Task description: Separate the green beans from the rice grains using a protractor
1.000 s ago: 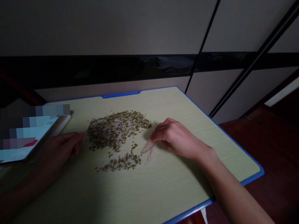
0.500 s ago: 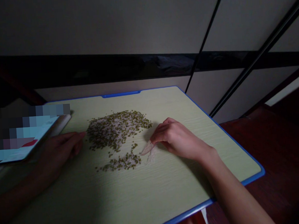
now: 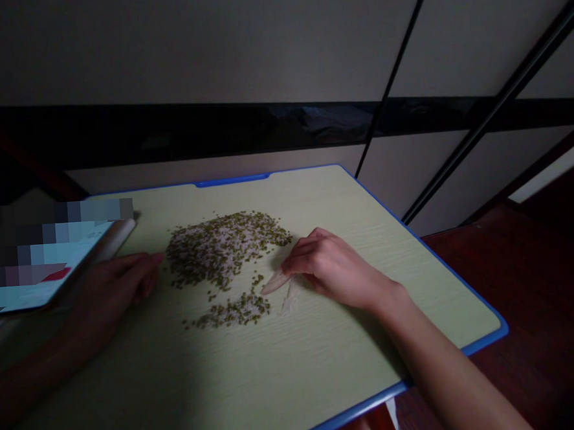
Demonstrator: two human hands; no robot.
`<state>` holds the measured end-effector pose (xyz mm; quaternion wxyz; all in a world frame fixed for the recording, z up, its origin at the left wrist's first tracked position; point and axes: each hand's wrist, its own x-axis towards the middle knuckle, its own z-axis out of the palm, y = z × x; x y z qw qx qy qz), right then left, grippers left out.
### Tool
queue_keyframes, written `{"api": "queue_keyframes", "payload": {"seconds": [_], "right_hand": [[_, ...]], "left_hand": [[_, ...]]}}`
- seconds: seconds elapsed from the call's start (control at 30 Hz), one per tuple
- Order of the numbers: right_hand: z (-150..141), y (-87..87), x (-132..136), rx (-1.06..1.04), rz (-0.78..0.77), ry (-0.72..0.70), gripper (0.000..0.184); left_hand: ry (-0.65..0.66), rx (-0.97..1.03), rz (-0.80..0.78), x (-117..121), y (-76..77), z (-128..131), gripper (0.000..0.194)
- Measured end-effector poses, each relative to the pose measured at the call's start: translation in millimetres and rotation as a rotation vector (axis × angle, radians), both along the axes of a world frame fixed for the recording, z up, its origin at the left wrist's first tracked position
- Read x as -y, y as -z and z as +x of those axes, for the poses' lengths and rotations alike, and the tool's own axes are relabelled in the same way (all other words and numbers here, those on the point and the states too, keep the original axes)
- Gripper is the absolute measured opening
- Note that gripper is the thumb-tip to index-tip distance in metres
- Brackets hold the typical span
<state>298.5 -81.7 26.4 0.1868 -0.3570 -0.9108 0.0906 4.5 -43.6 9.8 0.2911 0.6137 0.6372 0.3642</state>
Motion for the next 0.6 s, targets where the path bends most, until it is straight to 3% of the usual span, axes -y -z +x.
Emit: {"api": "queue_keyframes", "payload": {"seconds": [0.6], "right_hand": [[5.1,-5.9,0.8,-0.025,-0.022,-0.061,0.031]], "left_hand": [[-0.012,0.01,0.001,-2.1,5.2,-3.2,0.042]]}}
